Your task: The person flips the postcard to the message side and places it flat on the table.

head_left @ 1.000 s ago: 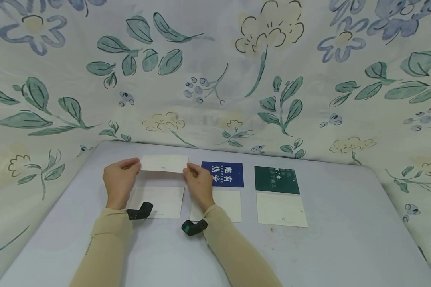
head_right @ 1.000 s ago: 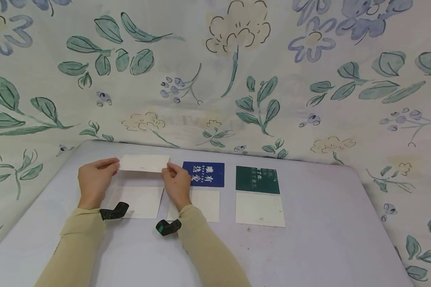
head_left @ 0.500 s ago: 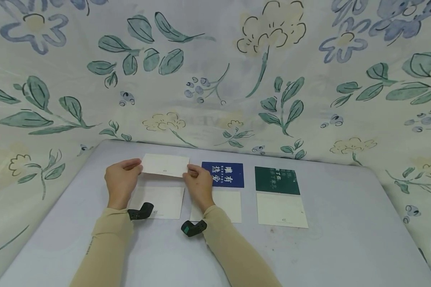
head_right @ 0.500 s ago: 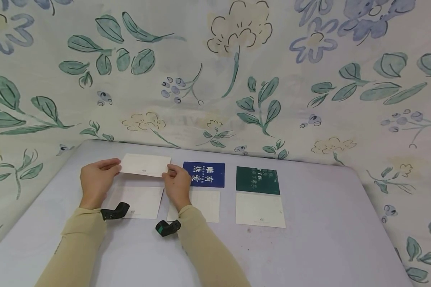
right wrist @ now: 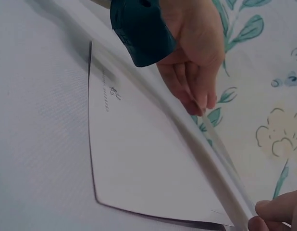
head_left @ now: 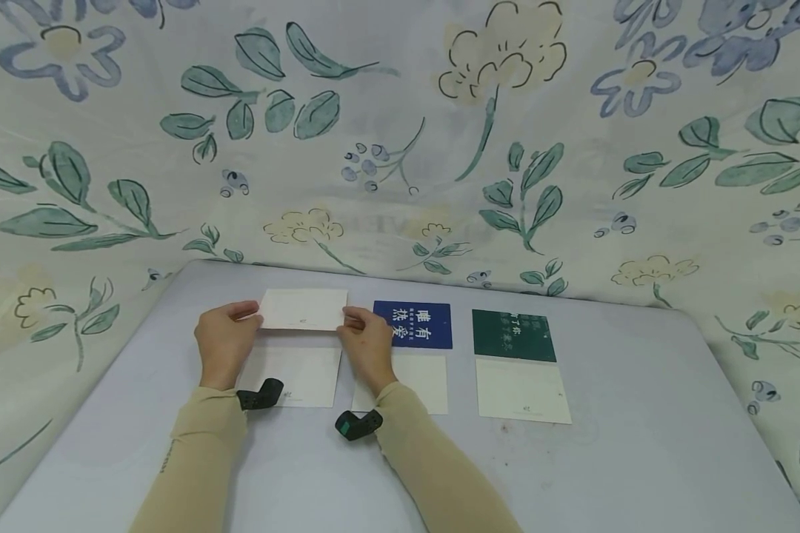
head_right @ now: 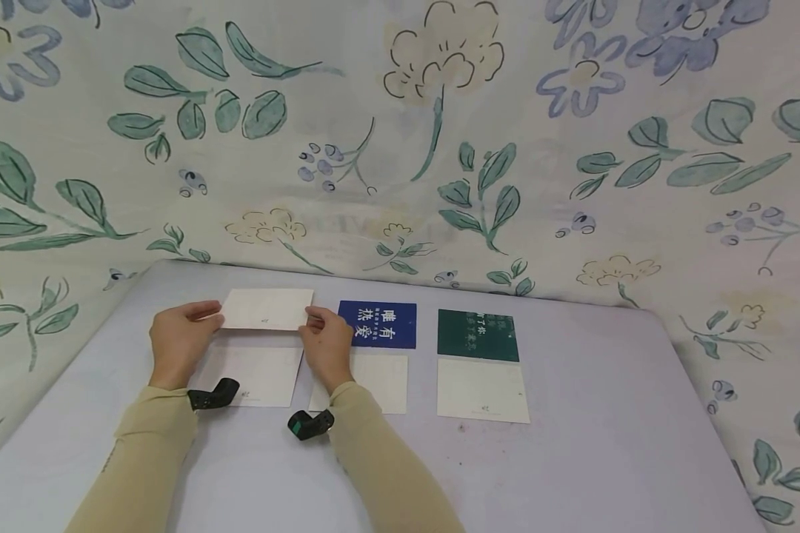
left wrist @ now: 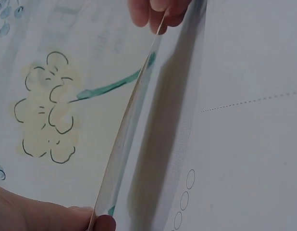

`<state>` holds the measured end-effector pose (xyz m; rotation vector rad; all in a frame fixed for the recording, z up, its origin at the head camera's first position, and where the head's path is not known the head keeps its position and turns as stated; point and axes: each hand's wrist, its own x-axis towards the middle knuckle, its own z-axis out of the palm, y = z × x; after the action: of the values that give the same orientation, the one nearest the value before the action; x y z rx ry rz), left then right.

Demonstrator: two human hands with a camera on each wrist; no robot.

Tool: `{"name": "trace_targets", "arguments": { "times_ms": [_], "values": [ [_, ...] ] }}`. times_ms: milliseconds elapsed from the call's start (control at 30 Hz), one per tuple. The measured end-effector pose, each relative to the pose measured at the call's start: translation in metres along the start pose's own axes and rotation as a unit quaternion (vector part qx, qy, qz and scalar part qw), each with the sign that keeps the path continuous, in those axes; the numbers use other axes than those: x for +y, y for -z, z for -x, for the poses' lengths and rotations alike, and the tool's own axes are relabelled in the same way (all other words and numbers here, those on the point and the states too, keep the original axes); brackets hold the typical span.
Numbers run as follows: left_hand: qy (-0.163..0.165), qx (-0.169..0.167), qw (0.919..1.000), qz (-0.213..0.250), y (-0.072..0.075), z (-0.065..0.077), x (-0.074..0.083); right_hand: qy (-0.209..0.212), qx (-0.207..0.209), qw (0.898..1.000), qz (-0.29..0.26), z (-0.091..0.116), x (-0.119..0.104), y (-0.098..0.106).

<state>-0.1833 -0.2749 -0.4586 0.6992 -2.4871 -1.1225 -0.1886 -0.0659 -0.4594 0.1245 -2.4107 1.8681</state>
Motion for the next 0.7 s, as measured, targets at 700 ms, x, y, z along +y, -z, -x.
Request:
{"name": "trace_targets", "arguments": {
  "times_ms": [700],
  "values": [
    [-0.02,-0.006,0.9995,-0.025,-0.002,0.003,-0.003,0.028,-0.01,0.996,0.089,0.002,0.001,-0.004]
  ]
}}
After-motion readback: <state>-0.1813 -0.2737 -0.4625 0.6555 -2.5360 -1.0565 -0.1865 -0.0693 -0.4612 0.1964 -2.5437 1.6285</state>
